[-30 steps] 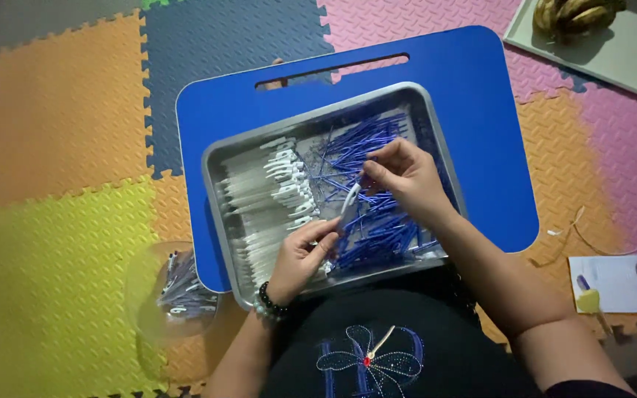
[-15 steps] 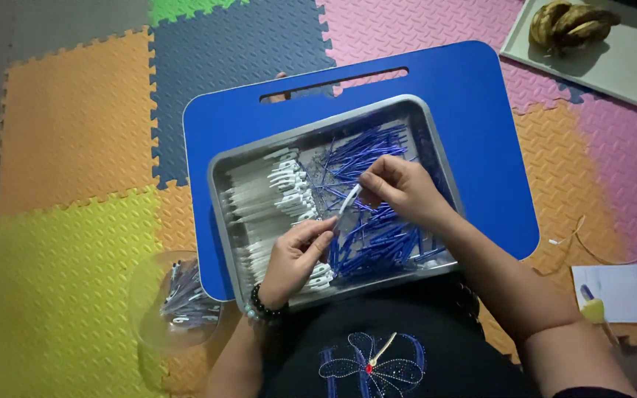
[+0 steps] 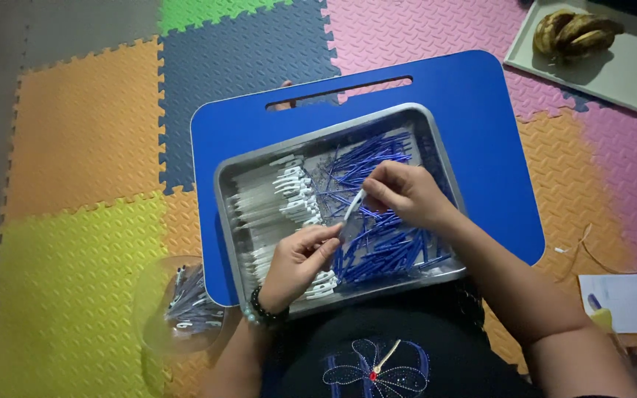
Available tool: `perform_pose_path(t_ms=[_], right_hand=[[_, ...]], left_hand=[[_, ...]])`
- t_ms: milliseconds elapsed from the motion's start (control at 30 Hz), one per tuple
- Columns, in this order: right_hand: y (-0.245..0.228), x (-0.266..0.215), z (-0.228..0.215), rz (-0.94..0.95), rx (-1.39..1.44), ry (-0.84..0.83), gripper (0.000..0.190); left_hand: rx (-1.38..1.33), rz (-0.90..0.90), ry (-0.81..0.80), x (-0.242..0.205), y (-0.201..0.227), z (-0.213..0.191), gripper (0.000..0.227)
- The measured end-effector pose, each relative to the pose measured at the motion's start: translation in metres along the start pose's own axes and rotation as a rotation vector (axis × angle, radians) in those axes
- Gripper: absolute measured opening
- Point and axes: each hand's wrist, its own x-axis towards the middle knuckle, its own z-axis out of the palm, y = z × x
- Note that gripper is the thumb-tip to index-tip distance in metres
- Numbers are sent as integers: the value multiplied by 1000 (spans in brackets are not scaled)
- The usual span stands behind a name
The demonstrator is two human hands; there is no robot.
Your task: Assembling small blue and white plastic stationery components by hand
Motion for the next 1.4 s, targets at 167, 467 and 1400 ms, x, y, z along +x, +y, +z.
perform_pose_path(t_ms=[167,467,1400], right_hand=[[-4,2,2,24,-120,10,24],[13,7,-4,118,-333,-28,35],[32,-2,-12,87,-929,-255,18]], left_hand=[[269,109,-11,1,7,-2,28],[388,206,-33,3,10,0,25],[684,-64,266,-49,44,-116,31]])
